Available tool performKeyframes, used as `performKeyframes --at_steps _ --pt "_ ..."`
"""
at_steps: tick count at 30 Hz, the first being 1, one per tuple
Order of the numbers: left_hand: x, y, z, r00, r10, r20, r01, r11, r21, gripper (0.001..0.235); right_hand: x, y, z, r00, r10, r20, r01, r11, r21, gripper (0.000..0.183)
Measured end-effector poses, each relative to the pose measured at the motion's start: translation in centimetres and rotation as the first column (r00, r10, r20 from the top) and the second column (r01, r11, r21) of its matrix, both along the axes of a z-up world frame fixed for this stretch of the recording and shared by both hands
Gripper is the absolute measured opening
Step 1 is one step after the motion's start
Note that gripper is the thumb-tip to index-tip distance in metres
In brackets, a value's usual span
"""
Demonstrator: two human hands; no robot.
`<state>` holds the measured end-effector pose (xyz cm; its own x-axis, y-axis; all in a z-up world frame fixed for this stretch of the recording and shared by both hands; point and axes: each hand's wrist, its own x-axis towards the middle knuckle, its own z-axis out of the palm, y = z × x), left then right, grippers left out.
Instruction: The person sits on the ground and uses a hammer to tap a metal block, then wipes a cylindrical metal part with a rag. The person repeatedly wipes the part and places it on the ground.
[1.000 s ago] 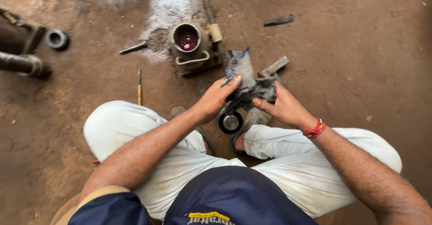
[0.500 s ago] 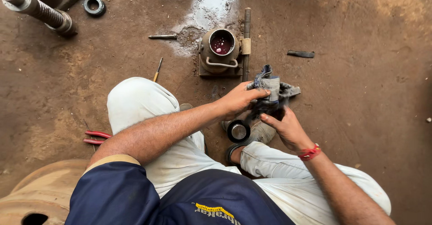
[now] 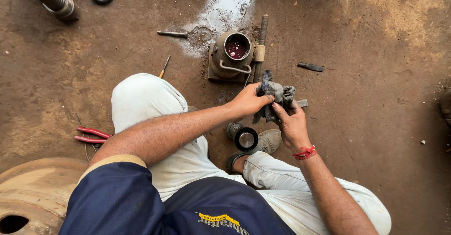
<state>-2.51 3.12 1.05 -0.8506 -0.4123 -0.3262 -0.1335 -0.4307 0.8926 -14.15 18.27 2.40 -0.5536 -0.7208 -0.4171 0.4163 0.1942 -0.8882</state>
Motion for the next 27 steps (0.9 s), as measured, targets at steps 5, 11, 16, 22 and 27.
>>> performKeyframes --at_steps 5,11,16,22,27 --pt "-0.3 -0.9 0.3 0.99 0.123 0.065 -0.122 0.992 -0.02 0.041 -0.8 -0.6 -0.6 0.999 -0.045 -0.028 0.044 0.997 -0.061 0.018" --pt "-1.1 -1.2 -1.6 0.959 0.252 -0.13 -0.202 0.929 0.309 0.037 -3.4 -5.1 0.8 0.956 -0.122 -0.266 0.059 0.97 -0.235 0.029" --pt "-1.5 -2.2 -2.0 0.972 0.233 -0.022 -0.233 0.953 -0.195 0.035 -6.3 -11.6 2.6 0.534 -0.135 -0.834 -0.083 0.974 -0.21 0.029" --pt "0.8 -0.6 0.2 0.89 -0.256 0.378 0.456 0.503 -0.734 0.032 -6.0 -18.7 2.2 -0.054 0.051 -0.997 -0.187 0.981 0.06 0.039" --pt "2.3 0.4 0.5 0.686 -0.407 0.602 0.634 -0.07 -0.77 0.021 -2.5 -21.7 -0.7 -0.243 0.273 -0.931 -0.316 0.885 0.342 0.039"
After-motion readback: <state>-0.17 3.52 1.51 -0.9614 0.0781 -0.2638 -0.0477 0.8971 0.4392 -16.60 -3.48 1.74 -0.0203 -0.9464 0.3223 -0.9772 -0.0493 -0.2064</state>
